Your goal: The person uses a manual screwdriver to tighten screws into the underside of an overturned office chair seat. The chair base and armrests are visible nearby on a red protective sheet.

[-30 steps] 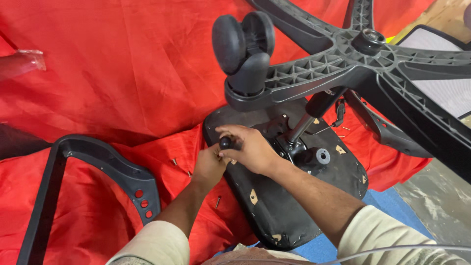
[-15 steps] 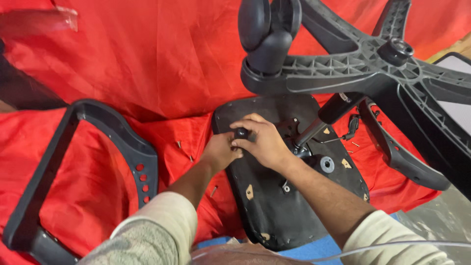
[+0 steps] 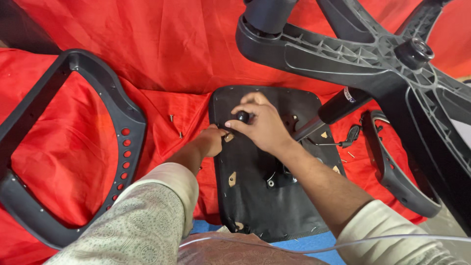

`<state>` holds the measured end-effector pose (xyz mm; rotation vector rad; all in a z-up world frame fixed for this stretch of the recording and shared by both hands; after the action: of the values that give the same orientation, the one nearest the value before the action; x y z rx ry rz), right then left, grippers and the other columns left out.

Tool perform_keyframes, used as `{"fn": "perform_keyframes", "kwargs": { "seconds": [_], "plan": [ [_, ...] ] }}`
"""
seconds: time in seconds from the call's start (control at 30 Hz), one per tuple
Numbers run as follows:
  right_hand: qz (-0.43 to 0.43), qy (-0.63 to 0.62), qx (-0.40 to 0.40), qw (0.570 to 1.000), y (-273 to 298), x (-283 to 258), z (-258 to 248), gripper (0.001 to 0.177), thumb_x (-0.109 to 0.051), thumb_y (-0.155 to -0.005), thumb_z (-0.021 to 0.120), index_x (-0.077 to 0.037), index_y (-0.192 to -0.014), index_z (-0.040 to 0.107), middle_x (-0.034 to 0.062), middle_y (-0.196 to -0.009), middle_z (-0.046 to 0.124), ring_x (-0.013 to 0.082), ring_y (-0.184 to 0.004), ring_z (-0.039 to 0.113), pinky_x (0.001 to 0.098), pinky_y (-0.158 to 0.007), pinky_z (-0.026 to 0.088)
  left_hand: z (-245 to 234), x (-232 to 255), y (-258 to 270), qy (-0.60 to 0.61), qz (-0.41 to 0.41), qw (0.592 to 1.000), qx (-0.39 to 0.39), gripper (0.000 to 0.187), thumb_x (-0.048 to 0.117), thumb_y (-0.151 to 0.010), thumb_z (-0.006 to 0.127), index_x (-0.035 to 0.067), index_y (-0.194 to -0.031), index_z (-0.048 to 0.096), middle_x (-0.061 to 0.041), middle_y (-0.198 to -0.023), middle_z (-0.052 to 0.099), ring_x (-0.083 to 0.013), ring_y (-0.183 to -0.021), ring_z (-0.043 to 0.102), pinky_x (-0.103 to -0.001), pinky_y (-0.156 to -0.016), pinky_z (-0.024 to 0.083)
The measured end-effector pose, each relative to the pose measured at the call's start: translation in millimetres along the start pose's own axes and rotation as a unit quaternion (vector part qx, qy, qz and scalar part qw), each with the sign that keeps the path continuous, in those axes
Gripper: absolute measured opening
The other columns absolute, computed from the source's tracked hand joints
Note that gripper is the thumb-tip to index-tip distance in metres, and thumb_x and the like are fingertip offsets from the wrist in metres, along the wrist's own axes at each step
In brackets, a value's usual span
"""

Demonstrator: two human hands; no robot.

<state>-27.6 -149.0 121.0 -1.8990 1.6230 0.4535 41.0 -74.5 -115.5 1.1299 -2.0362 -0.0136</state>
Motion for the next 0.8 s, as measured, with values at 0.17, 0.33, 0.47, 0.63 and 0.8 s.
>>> {"fn": "perform_keyframes", "kwargs": {
  "seconds": [0.17,0.33,0.47,0.63,0.8],
  "plan": [
    [0.008,-0.035,0.015,0.999,2,-1,-5,0.038,-0.018,-0.083,0.084,-0.005,-0.117,0.073,0.0062,-0.102,0.068,0.0152,-0.083,0.066,0.0285,-0.072,0.056,-1,9,1,0.011,-0.032,0.999,-0.018,0.067,-0.005,-0.085,0.054,0.026,-0.145,0.055,-0.013,-0.151,0.042,-0.0383,-0.136,0.048,-0.043,-0.111,0.045],
    [-0.007,-0.033,-0.004,0.999,-1,-3,-9,0.036,-0.017,-0.085,0.082,-0.005,-0.117,0.071,0.0070,-0.102,0.070,0.0162,-0.082,0.069,0.0297,-0.073,0.057,-3,10,-1,0.019,-0.034,0.999,-0.022,0.063,-0.006,-0.085,0.055,0.023,-0.140,0.058,-0.013,-0.147,0.047,-0.0361,-0.137,0.050,-0.043,-0.111,0.046],
    [0.004,-0.012,-0.009,1.000,1,1,-5,0.033,-0.016,-0.091,0.075,-0.008,-0.123,0.069,0.0084,-0.106,0.071,0.0207,-0.086,0.071,0.0324,-0.075,0.058,1,6,-3,0.012,-0.038,0.999,-0.027,0.061,-0.005,-0.086,0.055,0.023,-0.140,0.057,-0.014,-0.149,0.043,-0.0378,-0.136,0.050,-0.043,-0.110,0.046],
    [-0.071,-0.032,-0.045,0.996,1,-2,2,0.040,-0.005,-0.091,0.065,-0.007,-0.130,0.059,0.0114,-0.130,0.064,0.0267,-0.112,0.066,0.0364,-0.088,0.055,5,0,-11,0.010,-0.042,0.999,-0.029,0.055,-0.002,-0.087,0.057,0.020,-0.138,0.056,-0.015,-0.148,0.045,-0.0383,-0.136,0.051,-0.043,-0.110,0.047],
    [-0.022,0.022,-0.005,0.999,7,3,0,0.038,-0.013,-0.083,0.080,-0.006,-0.113,0.059,0.0136,-0.125,0.053,0.0294,-0.112,0.058,0.0362,-0.076,0.053,6,5,-15,0.005,-0.043,0.999,-0.025,0.054,0.006,-0.092,0.061,0.014,-0.143,0.047,-0.018,-0.148,0.043,-0.0403,-0.135,0.052,-0.046,-0.108,0.048]
  ]
}}
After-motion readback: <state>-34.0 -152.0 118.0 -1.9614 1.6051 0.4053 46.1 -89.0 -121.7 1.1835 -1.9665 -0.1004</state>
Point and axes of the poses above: each hand's wrist, its own y-axis away from the middle knuckle, its own z-axis out of the palm, x = y × z, the point moved 8 cm from there along -y, towards the middle knuckle
